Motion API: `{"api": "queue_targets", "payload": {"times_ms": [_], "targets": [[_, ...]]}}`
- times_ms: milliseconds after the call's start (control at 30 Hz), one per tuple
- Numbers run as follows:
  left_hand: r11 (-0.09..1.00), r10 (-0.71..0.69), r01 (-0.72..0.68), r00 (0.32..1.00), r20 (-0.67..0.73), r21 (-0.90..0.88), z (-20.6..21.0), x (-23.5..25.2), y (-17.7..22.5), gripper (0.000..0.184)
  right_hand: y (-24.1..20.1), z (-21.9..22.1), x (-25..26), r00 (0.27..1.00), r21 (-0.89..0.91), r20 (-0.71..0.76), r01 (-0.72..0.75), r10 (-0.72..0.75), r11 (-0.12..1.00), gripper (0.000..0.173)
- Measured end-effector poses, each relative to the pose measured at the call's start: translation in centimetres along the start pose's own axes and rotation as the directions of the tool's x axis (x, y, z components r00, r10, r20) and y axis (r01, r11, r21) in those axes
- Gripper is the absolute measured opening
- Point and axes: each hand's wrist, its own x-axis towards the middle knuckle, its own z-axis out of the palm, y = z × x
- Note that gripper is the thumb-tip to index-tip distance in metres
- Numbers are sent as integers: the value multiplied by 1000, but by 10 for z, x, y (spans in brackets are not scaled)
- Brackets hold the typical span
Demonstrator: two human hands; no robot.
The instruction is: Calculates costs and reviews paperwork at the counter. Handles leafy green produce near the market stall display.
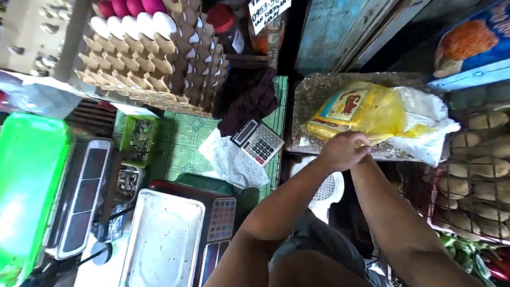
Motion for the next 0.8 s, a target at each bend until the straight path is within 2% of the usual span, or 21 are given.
{"api": "queue_targets", "payload": {"times_ms": [33, 67, 100, 133, 200, 233, 267, 300, 367, 433, 467, 500, 567, 600, 667, 733, 800], "targets": [[998, -16, 21, 996, -91, 61, -18, -6, -7, 29, 15, -35, 42, 971, -5, 220, 95, -92, 995, 51], [992, -28, 55, 973, -227, 117, -42, -9, -21, 36, 23, -53, 72, 942, 5, 315, 119, -114, 993, 74], [977, -42, 117, 927, -372, 181, -69, -10, -44, 45, 24, -62, 88, 938, 24, 332, 97, -99, 995, 90], [949, -74, 217, 858, -508, 227, -100, -10, -68, 56, 24, -65, 93, 945, 25, 315, 90, -93, 996, 96], [818, -184, 500, 698, -692, 286, -165, -11, -110, 85, 29, -70, 89, 954, -31, 274, 137, -123, 990, 96], [721, -277, 626, 655, -703, 299, -191, -16, -127, 98, 35, -73, 81, 962, -92, 233, 166, -140, 982, 90], [623, -359, 711, 631, -687, 326, -209, -21, -142, 99, 44, -77, 73, 975, -155, 176, 166, -138, 974, 84], [553, -425, 755, 619, -661, 352, -221, -25, -153, 85, 53, -86, 67, 984, -223, 144, 135, -104, 966, 83], [524, -483, 791, 581, -656, 315, -242, -21, -146, 48, 75, -109, 59, 990, -403, 136, 29, 28, 915, 78], [656, -427, 735, 551, -717, 173, -265, -11, -119, 39, 102, -123, 50, 985, -633, 89, -59, 148, 772, 62], [750, -364, 650, 562, -743, 124, -277, -6, -102, 39, 114, -121, 43, 977, -728, 84, -73, 195, 682, 54], [847, -303, 525, 608, -734, 85, -289, -2, -88, 45, 123, -115, 35, 967, -797, 109, -52, 229, 601, 48], [950, -241, 313, 752, -614, 11, -304, -5, -70, 72, 134, -90, 17, 948, -862, 233, 97, 219, 497, 41], [957, -226, 289, 810, -542, 32, -307, -15, -64, 70, 137, -73, 13, 934, -867, 306, 193, 185, 459, 41], [914, -291, 366, 892, -344, 175, -309, -49, -64, 43, 140, -39, 13, 904, -855, 415, 349, 104, 384, 45], [791, -469, 507, 862, -192, 343, -309, -86, -98, 31, 141, -3, 22, 885, -851, 464, 438, 25, 289, 52], [631, -612, 643, 757, -231, 435, -304, -127, -155, 43, 147, 25, 34, 876, -867, 481, 479, -17, 136, 64]]}}
